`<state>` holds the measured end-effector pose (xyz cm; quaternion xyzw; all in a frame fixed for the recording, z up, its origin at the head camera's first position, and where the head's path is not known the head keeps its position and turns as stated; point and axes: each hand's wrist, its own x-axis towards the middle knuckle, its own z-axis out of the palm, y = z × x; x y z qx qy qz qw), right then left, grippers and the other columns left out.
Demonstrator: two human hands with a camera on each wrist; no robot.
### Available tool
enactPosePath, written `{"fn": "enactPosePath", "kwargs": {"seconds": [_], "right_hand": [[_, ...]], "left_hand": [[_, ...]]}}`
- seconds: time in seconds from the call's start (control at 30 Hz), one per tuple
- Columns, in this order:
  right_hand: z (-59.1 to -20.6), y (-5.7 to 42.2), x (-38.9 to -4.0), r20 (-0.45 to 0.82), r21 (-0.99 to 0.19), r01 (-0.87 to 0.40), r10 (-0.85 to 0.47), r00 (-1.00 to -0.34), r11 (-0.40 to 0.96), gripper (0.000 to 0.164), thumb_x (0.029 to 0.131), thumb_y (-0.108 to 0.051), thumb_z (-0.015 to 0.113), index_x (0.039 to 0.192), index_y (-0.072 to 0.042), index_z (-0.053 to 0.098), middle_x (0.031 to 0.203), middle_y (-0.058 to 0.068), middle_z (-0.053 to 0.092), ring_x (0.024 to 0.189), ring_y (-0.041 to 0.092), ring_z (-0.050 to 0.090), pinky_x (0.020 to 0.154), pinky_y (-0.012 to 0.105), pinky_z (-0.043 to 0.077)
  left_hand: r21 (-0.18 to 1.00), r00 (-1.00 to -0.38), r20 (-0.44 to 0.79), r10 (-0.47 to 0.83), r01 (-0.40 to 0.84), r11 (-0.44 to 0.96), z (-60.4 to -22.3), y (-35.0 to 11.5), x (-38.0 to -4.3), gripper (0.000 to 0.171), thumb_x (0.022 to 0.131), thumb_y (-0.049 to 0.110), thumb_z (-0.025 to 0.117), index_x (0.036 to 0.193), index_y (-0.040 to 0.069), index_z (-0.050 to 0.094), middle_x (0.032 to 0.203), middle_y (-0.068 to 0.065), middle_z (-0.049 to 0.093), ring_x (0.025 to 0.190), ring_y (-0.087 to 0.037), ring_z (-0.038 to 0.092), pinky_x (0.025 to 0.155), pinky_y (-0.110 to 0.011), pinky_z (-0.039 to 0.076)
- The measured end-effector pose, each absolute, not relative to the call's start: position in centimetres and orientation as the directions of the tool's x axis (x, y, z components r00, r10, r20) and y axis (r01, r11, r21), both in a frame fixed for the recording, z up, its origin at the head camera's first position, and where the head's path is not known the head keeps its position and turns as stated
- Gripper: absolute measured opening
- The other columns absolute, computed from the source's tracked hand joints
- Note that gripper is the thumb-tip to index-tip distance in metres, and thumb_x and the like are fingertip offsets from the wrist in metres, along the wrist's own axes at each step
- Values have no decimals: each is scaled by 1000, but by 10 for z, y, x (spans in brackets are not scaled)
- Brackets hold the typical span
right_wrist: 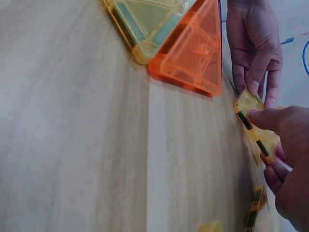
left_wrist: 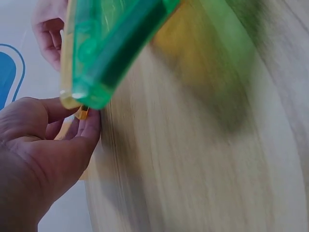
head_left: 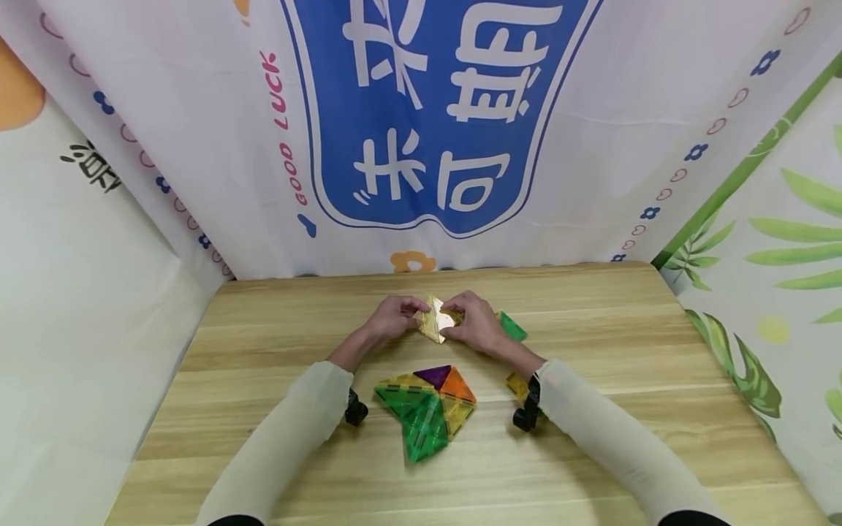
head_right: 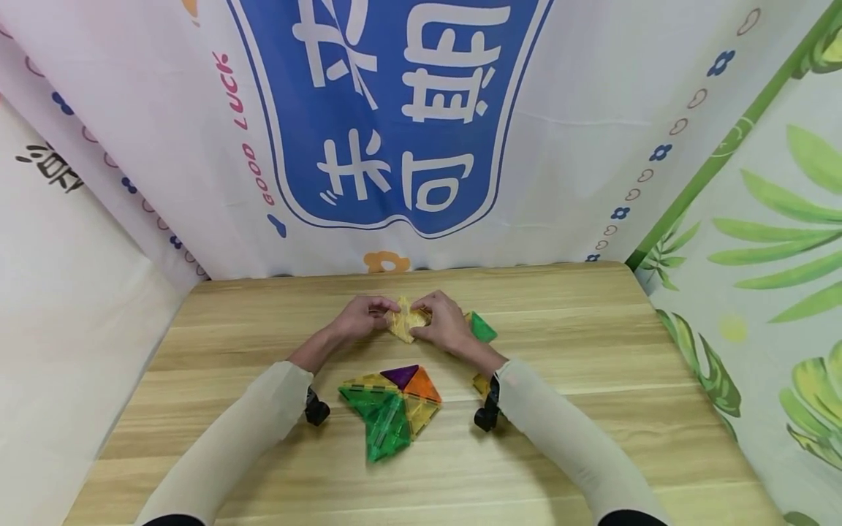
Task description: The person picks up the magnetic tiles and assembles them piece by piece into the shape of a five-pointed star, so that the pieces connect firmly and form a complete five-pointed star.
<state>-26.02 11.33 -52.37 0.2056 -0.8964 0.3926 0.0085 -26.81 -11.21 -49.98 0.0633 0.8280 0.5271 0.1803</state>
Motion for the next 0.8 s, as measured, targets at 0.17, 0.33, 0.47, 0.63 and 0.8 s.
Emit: {"fn": "enactPosePath", "kwargs": {"seconds": [0.17,0.33,0.47,0.63,0.8], "right_hand": [[-521,115,-255,177,-742,-379,-384,-906,553,35,87,-13,90,120,-10,78,120,9,63,97,23,57,82,36,50],[-516,117,-251,142,-818,-332,-395,-908,470,32,89,-11,86,120,-10,77,116,6,68,91,21,55,76,29,45],[-509,119,-246,91,-896,-262,-428,-899,360,31,92,-6,83,122,-8,74,113,7,71,80,18,51,67,25,41],[-498,121,-238,44,-941,-197,-477,-878,276,30,92,-6,82,121,-8,74,115,8,72,78,14,52,65,23,43],[-494,123,-230,-3,-964,-129,-496,-869,233,31,91,-8,84,121,-8,75,112,9,72,82,17,53,70,24,45]], "left_hand": [[917,-911,-246,331,-108,384,-496,-115,-265,33,96,-15,61,120,2,76,135,-16,66,118,-27,65,90,-33,60],[939,-895,-220,387,-86,334,-488,-122,-260,36,92,-14,59,121,1,74,133,-18,65,107,-26,67,86,-36,61],[938,-885,-183,429,-25,347,-481,-129,-254,33,93,-10,62,122,1,74,130,-16,67,110,-26,68,91,-38,61],[940,-862,-171,478,4,342,-473,-138,-244,29,98,-8,64,123,2,74,129,-16,69,112,-27,69,98,-47,60],[945,-842,-174,510,3,327,-470,-144,-233,26,100,-5,65,123,3,74,128,-15,69,110,-24,71,99,-51,59]]}}
